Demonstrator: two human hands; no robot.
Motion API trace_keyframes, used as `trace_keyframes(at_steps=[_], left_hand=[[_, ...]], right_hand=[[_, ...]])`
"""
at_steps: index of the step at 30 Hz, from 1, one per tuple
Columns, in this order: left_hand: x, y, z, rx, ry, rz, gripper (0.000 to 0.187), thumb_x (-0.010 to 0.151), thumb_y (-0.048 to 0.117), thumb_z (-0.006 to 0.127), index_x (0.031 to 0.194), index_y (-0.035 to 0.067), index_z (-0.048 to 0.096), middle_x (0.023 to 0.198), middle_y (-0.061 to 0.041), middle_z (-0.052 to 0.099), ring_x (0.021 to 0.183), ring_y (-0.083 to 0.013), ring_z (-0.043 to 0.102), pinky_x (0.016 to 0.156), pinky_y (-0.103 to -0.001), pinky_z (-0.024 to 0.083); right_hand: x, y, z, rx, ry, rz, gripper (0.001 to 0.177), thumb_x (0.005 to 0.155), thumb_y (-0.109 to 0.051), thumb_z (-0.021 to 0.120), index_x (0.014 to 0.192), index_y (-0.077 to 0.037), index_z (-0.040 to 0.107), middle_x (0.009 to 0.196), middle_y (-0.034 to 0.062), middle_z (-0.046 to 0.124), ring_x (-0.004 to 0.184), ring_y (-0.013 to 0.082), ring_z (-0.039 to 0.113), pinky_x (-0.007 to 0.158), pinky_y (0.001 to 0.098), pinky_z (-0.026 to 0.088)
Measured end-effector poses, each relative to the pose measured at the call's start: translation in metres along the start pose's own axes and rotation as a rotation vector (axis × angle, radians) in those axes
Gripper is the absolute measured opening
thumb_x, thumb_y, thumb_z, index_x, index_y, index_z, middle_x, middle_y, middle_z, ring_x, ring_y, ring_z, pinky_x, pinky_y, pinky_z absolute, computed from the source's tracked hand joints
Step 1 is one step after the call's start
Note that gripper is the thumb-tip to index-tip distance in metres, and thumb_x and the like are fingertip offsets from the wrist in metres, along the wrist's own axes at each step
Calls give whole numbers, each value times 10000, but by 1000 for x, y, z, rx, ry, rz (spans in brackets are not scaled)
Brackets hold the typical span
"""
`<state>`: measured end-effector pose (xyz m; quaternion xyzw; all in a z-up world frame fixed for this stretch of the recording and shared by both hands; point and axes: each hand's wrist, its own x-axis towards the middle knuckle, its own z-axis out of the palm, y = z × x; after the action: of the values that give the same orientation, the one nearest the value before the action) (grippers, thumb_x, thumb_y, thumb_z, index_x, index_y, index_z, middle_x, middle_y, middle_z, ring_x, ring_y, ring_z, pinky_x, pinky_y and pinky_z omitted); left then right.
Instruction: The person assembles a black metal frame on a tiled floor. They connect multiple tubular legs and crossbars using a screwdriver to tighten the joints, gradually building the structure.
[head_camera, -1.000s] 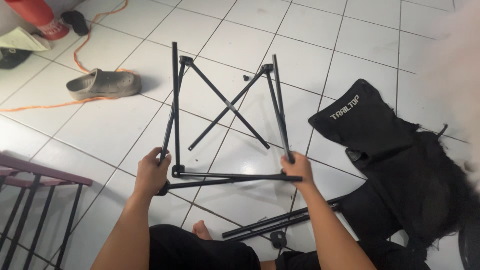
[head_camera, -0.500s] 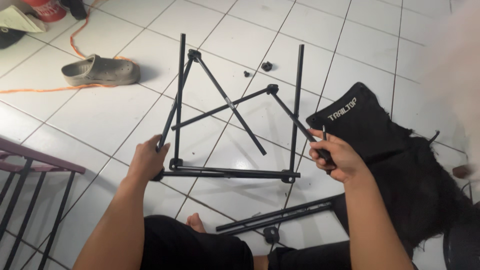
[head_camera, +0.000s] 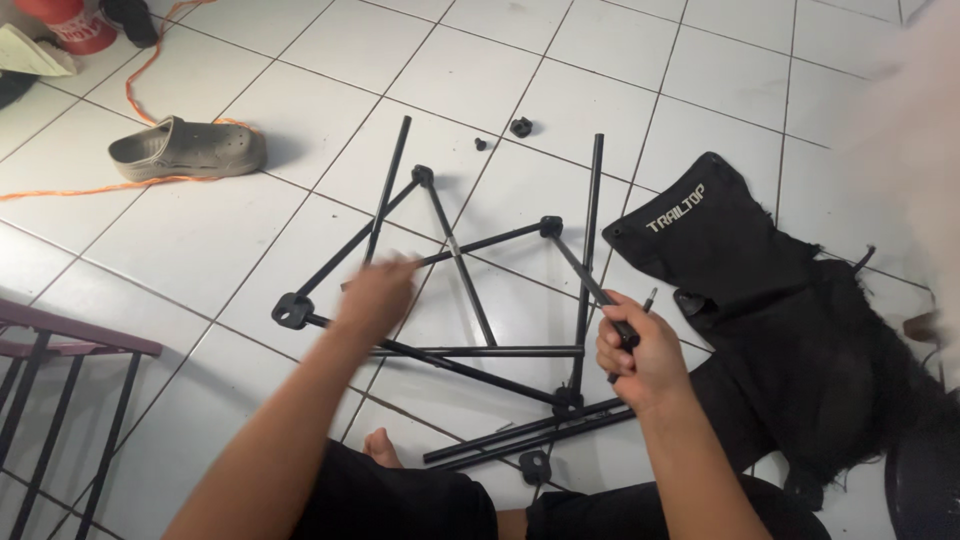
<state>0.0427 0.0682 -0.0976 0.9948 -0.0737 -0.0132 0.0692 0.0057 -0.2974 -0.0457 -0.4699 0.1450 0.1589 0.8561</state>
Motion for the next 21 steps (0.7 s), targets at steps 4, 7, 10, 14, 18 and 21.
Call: trace_keyframes(at_steps=[4,7,10,14,18,21], left_hand=[[27,63,22,53,-289,153,626,872,287,727,1439,191,481,1396,-189,498,1138,-341,636,912,-450,559],[43,80,24,66,-115,215,471,891,372,731,1296,167,608,1431,-235,442,1147,-368,626,920,-455,557],[59,82,14,-104,177,184,448,920,356,695,1297,131,607,1358,-274,478,1094,-404,646,853,-468,577],[91,79,-9,-221,178,-9,383,983,334,621,1270,86,568,1315,-229,530,1077,-390,665,801,-474,592],[119,81,-34,-256,241,-65,376,1009,295,585,1250,14,518,1429,-314,429,992,-445,670,775,-487,589],[126,94,-35,-230,88,-33,359,1083,335,520,1239,11,532,1262,-227,593,1047,-416,683,857,-493,578]], right_hand=[[-4,1,6,25,-12,19,475,923,-118,576,1334,87,458,586,1,472,381,69,327,372,237,215],[-8,-2,8,-58,35,27,579,867,-106,571,1422,49,510,542,0,452,351,78,317,342,249,218],[-12,-9,7,-179,51,42,678,851,-49,595,1504,22,429,551,17,463,368,81,310,337,249,219],[-16,-4,12,-337,50,-8,744,841,-19,626,1547,3,392,545,21,492,374,83,325,333,251,229],[-17,12,30,-465,45,-56,786,829,-4,667,1560,-40,383,540,19,515,390,79,381,364,254,269],[-22,20,33,-452,92,-4,773,831,-9,666,1555,-55,400,524,16,505,388,87,373,369,263,252]])
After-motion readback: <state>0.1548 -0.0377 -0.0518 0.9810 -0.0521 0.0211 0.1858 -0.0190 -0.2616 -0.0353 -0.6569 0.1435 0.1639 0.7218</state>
